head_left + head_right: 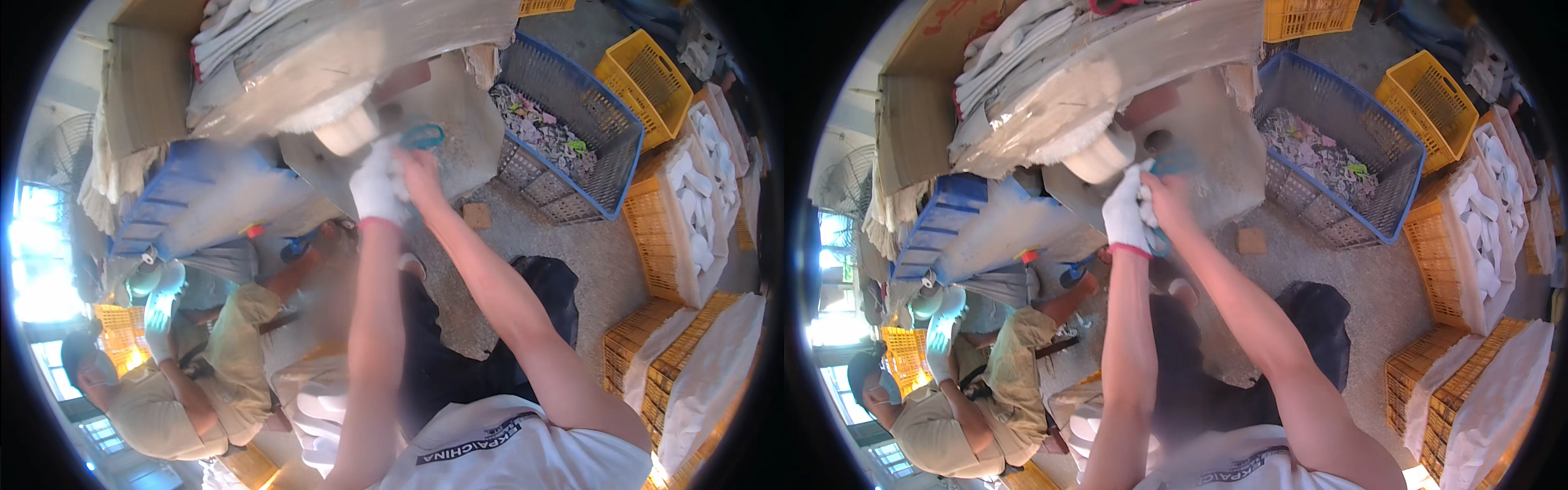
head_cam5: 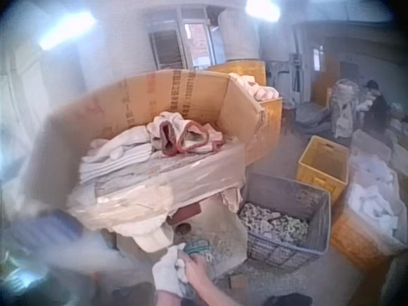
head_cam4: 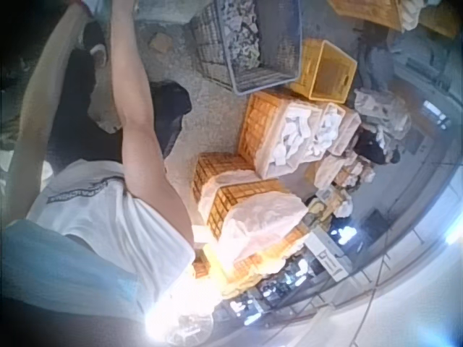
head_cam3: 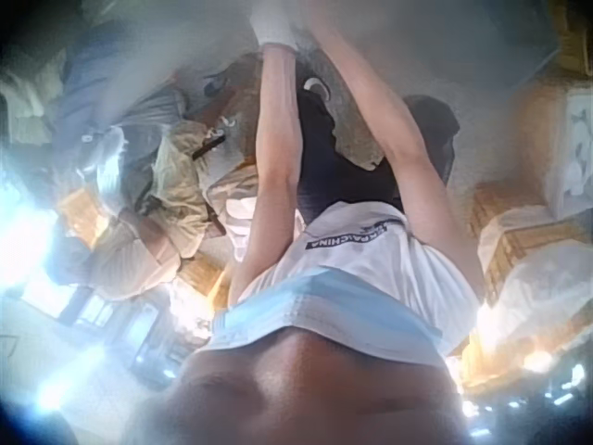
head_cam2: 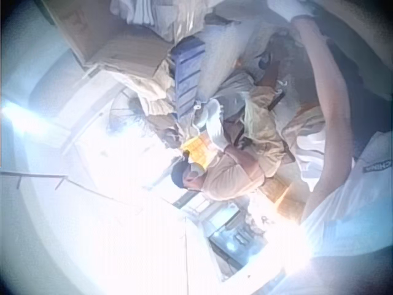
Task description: The person repeatedly picks up white fabric pieces, trims edges with scissors, and places them into a yellow crate. The person also moves a crate and retrieves more fabric from a cardboard box.
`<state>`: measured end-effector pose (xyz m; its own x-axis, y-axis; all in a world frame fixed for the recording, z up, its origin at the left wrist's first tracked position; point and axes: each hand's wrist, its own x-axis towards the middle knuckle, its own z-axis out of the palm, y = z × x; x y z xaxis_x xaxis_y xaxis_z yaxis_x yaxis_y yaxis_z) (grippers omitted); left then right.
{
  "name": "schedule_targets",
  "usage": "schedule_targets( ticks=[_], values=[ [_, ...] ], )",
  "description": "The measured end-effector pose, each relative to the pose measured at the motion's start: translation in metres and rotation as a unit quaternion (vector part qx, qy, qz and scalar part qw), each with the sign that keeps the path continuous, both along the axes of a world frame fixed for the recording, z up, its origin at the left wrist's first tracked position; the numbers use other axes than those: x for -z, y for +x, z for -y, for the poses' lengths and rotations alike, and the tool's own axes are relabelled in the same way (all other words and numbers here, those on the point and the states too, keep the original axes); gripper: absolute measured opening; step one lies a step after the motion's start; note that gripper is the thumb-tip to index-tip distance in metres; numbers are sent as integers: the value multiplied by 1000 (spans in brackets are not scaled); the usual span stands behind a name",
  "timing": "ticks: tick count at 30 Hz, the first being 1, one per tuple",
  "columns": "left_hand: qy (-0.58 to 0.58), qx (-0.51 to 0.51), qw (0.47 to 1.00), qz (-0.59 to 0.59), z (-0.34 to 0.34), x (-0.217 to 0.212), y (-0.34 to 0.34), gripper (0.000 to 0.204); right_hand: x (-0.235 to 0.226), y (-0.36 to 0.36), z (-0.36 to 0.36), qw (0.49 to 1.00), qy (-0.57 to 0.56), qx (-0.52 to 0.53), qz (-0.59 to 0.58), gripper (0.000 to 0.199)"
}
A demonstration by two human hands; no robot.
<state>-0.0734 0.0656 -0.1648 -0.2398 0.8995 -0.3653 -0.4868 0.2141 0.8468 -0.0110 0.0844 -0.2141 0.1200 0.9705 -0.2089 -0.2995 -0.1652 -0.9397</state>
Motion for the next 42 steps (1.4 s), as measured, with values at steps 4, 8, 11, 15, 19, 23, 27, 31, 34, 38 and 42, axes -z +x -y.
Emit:
schedule_targets(
  ticks=[4, 8, 11, 15, 19, 23, 27, 31, 34, 38, 42],
  values=[
    [-30, -8, 999, 21, 1, 2, -3, 30, -3, 2, 5, 999, -39, -12, 20, 34],
    [-3, 10, 1000, -18, 0, 3, -5, 25, -7, 2, 2, 998, -31, -9, -47, 34],
    [10, 2, 999, 51, -3, 4, -7, 29, -7, 0, -2, 999, -19, -26, -24, 34],
    [-24, 2, 1000, 10, -6, 10, -9, 28, -3, -1, -4, 1000, -21, -11, 16, 36],
    [25, 48, 995, -80, -8, 20, -7, 25, 1, 5, -3, 996, -43, 35, -64, 38],
    [2, 23, 1000, 7, -14, 27, -3, 26, 4, 12, -10, 1000, -3, 24, 17, 39],
    [-1, -8, 999, 44, -18, 25, 1, 24, 10, 14, -18, 993, -33, -8, 110, 40],
    [-10, 6, 1000, 28, -15, 19, 4, 24, 18, 14, -19, 999, 25, 4, 38, 41],
    [7, 5, 1000, 25, -13, 17, 3, 25, 21, 12, -21, 998, 7, -7, 54, 35],
    [-21, 6, 1000, -5, -13, 18, -4, 25, 17, 4, -21, 1000, 11, -4, -2, 36],
    [-3, 14, 997, 73, -14, 23, -14, 27, 7, -6, -13, 998, -14, -23, 50, 42]
  ],
)
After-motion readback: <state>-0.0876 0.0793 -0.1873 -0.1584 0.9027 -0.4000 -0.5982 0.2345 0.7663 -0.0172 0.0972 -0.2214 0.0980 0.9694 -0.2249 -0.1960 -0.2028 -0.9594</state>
